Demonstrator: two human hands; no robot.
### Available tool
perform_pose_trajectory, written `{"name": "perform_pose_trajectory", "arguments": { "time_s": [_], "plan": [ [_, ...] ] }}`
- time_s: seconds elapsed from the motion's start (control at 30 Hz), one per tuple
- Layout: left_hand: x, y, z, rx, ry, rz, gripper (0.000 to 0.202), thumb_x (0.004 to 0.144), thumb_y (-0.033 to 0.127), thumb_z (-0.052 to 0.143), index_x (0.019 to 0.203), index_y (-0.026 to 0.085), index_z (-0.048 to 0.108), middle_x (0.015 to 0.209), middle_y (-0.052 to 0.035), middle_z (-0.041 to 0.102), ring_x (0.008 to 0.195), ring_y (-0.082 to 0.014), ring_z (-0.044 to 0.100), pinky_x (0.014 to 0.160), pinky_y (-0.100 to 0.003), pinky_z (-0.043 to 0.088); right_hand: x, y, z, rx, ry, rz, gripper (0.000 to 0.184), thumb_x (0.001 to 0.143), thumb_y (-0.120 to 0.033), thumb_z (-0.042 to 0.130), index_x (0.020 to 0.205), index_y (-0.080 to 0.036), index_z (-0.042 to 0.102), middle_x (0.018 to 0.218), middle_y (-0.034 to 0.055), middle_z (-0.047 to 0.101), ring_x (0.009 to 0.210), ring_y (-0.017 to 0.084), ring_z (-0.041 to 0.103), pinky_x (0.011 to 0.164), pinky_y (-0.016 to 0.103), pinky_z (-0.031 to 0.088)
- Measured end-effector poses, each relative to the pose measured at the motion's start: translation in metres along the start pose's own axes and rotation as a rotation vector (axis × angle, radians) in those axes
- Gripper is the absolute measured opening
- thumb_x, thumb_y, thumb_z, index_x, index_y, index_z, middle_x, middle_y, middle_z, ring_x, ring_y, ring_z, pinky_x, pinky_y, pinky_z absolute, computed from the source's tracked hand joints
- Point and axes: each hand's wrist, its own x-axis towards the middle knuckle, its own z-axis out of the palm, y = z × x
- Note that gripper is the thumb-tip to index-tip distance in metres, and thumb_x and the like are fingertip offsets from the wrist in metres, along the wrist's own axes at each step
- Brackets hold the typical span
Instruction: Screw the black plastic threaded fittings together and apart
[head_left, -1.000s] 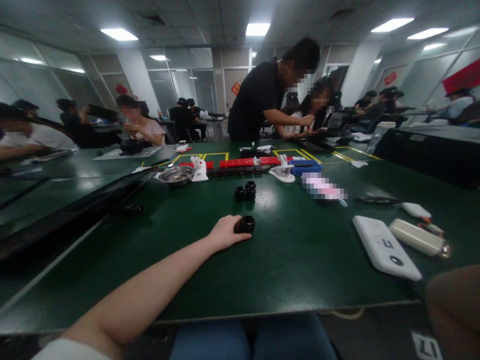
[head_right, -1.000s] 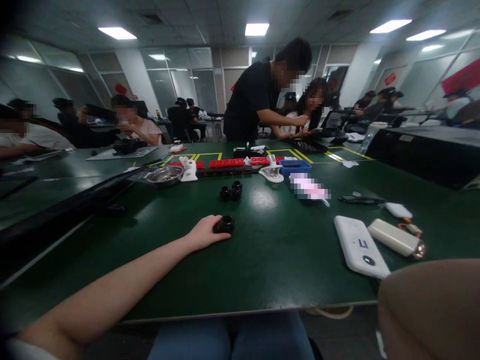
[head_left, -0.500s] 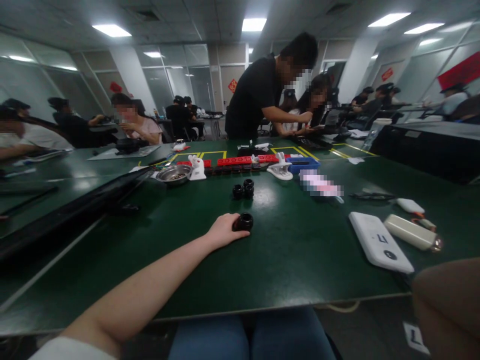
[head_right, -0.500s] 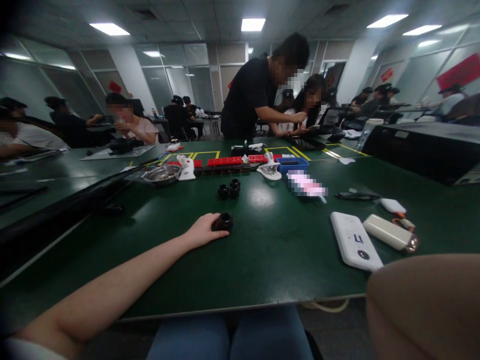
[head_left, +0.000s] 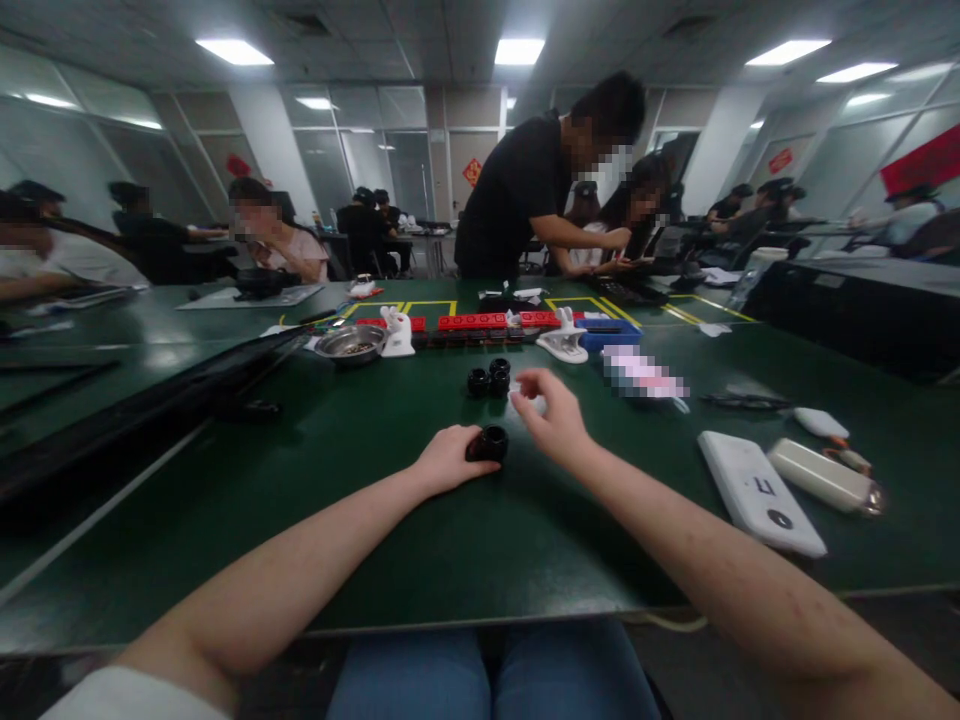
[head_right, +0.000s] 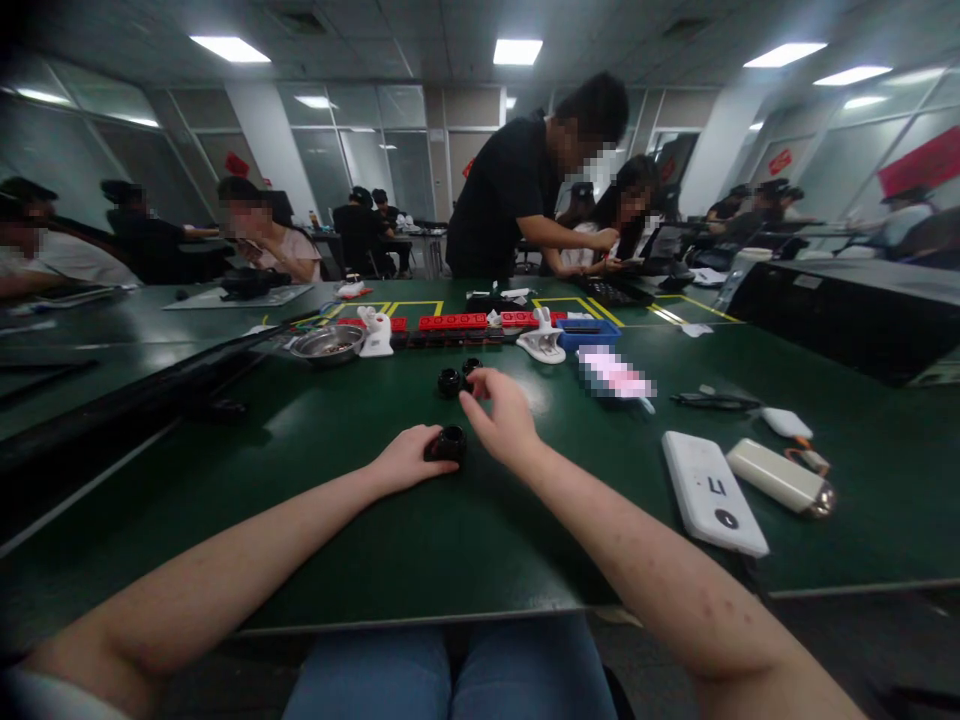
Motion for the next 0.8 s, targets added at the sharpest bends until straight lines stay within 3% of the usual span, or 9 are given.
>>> {"name": "perform_pose_trajectory", "arguments": {
  "time_s": [0.17, 0.3, 0.4, 0.53, 0.63, 0.73, 0.8],
  "plan": [
    [0.000, 0.001, -0.001, 0.011, 0.000, 0.013, 0.037, 0.068, 0.055, 0.055, 0.078, 0.019, 0.053, 0.074, -0.0020, 0.056, 0.071, -0.0196, 0.053, 0.060, -0.027, 0.039, -0.019, 0.012, 0.025, -0.017, 0.061, 0.063, 0.023, 0.080, -0.036, 0.045, 0.092, -0.017, 0.049, 0.079, 0.0051, 0.053, 0.074, 0.020, 0.051, 0.070, 0.036, 0.043],
    [0.000, 0.000, 0.000, 0.008, 0.003, 0.023, 0.034, 0.069, 0.052, 0.054, 0.075, 0.019, 0.052, 0.074, -0.0020, 0.056, 0.069, -0.0193, 0.053, 0.059, -0.027, 0.038, -0.024, 0.003, 0.029, -0.074, -0.075, 0.010, 0.030, 0.072, -0.039, 0.055, 0.092, -0.018, 0.050, 0.083, 0.0061, 0.055, 0.079, 0.022, 0.051, 0.072, 0.037, 0.041],
    [0.001, -0.002, 0.002, -0.003, -0.010, 0.019, 0.032, 0.069, 0.051, 0.054, 0.075, 0.019, 0.051, 0.074, -0.0019, 0.056, 0.070, -0.0194, 0.052, 0.059, -0.027, 0.038, -0.024, -0.006, 0.029, -0.081, -0.167, -0.031, 0.020, 0.071, -0.029, 0.055, 0.088, -0.018, 0.052, 0.085, 0.0054, 0.057, 0.082, 0.022, 0.051, 0.075, 0.037, 0.040],
    [0.002, -0.004, 0.004, -0.001, -0.007, 0.019, 0.031, 0.068, 0.049, 0.055, 0.074, 0.019, 0.050, 0.072, -0.0015, 0.055, 0.068, -0.0192, 0.052, 0.059, -0.027, 0.038, -0.026, -0.008, 0.029, -0.016, -0.209, -0.101, 0.033, 0.070, -0.020, 0.051, 0.103, -0.018, 0.047, 0.100, 0.0069, 0.056, 0.094, 0.022, 0.049, 0.085, 0.040, 0.037],
    [0.001, -0.004, 0.003, 0.005, -0.006, 0.023, 0.031, 0.068, 0.049, 0.056, 0.074, 0.019, 0.050, 0.073, -0.0019, 0.055, 0.069, -0.0195, 0.052, 0.058, -0.027, 0.038, -0.027, -0.007, 0.031, -0.024, -0.135, -0.048, 0.042, 0.071, -0.030, 0.054, 0.109, -0.017, 0.043, 0.106, 0.0099, 0.052, 0.097, 0.024, 0.048, 0.086, 0.041, 0.037],
    [0.001, -0.002, 0.003, 0.003, -0.008, 0.013, 0.031, 0.068, 0.049, 0.055, 0.075, 0.019, 0.051, 0.075, -0.0024, 0.056, 0.070, -0.0199, 0.052, 0.060, -0.027, 0.038, -0.026, -0.007, 0.033, -0.091, -0.095, 0.039, 0.039, 0.068, -0.042, 0.058, 0.096, -0.016, 0.048, 0.091, 0.0091, 0.054, 0.085, 0.024, 0.051, 0.076, 0.040, 0.042],
    [0.001, -0.002, 0.002, 0.002, -0.009, 0.011, 0.029, 0.069, 0.047, 0.055, 0.075, 0.019, 0.051, 0.075, -0.0022, 0.056, 0.071, -0.0198, 0.053, 0.060, -0.027, 0.039, -0.026, -0.007, 0.033, -0.108, -0.124, 0.043, 0.033, 0.068, -0.040, 0.059, 0.090, -0.016, 0.050, 0.084, 0.0071, 0.054, 0.080, 0.023, 0.051, 0.073, 0.038, 0.042]
  ]
}}
